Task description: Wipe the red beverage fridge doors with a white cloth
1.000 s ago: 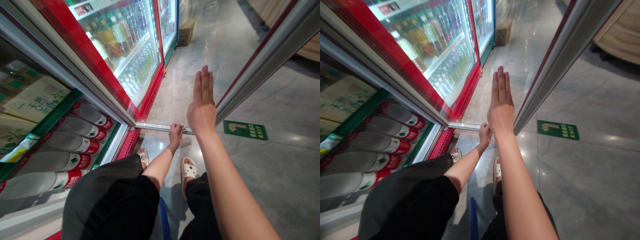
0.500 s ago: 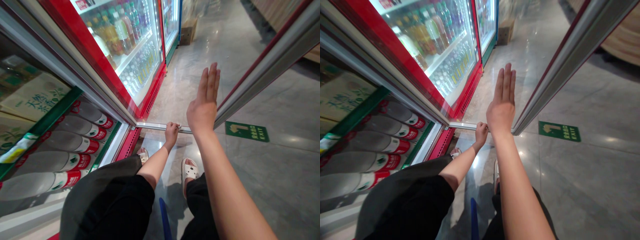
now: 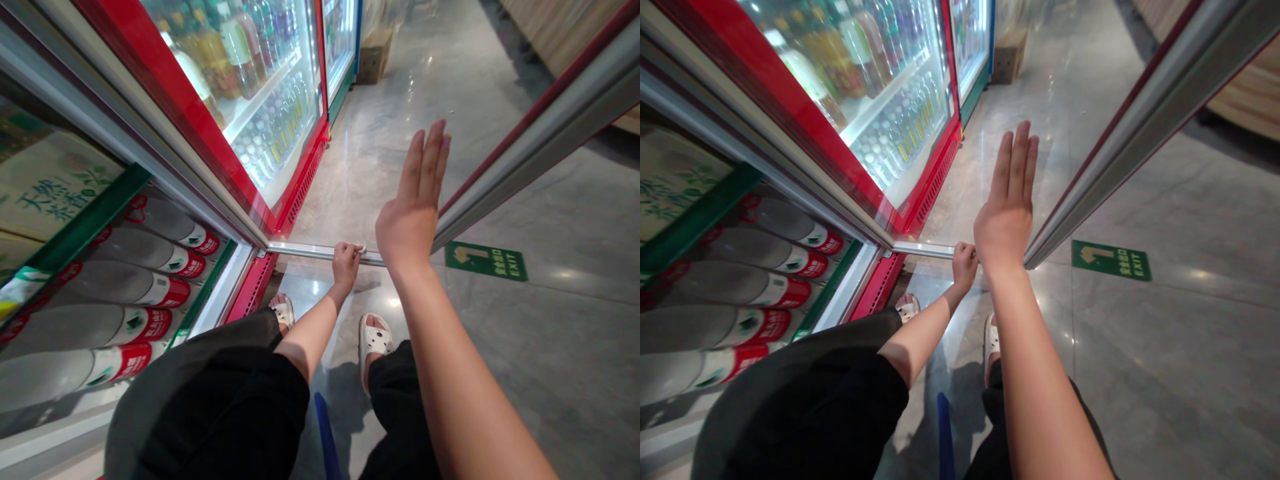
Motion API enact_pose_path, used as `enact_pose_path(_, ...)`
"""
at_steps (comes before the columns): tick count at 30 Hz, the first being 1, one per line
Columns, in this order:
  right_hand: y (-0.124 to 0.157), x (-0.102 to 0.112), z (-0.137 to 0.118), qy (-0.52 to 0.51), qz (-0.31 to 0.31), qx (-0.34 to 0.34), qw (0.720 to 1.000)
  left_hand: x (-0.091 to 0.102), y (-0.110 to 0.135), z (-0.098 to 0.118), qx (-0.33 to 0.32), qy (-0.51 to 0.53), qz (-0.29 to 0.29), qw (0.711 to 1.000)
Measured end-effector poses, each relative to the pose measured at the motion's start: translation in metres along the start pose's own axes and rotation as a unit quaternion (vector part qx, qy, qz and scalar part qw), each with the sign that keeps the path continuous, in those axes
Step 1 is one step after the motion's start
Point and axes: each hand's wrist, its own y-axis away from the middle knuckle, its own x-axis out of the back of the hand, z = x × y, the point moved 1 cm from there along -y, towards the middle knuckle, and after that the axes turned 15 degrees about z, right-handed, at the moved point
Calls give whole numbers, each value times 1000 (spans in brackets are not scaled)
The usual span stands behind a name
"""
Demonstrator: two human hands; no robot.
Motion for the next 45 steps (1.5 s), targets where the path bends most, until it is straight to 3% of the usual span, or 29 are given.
enact_pose_path(3, -1, 1, -2, 27, -12, -3, 1000, 3, -2, -4, 0, 10, -1, 1000)
enact_pose_path(6, 0, 0, 0, 40, -10, 5, 999, 19, -8, -17, 6, 16, 13, 1000)
enact_pose_path(10, 4, -1, 1, 17, 7, 10, 1000, 40, -19, -29, 15, 19, 49, 999)
enact_pose_path(14, 13, 0, -8, -7, 10, 32, 999, 46, -20, -31, 25, 15, 63, 998)
enact_pose_path(20, 29, -16, -12, -50, -83, 121, 988, 56, -20, -41, 43, -3, 72, 996)
enact_pose_path(27, 32, -26, -13, -32, -108, 91, 989, 81, -40, -48, 45, -16, 86, 995)
enact_pose_path(33, 33, -26, -25, -32, -81, 76, 993, 89, -41, -63, 54, -24, 63, 996)
enact_pose_path(38, 33, -26, -29, -7, -79, 64, 995, 102, -48, -76, 66, -37, 78, 994)
enact_pose_path(45, 40, -26, -32, -18, -54, 92, 994, 118, -54, -85, 71, -47, 83, 993)
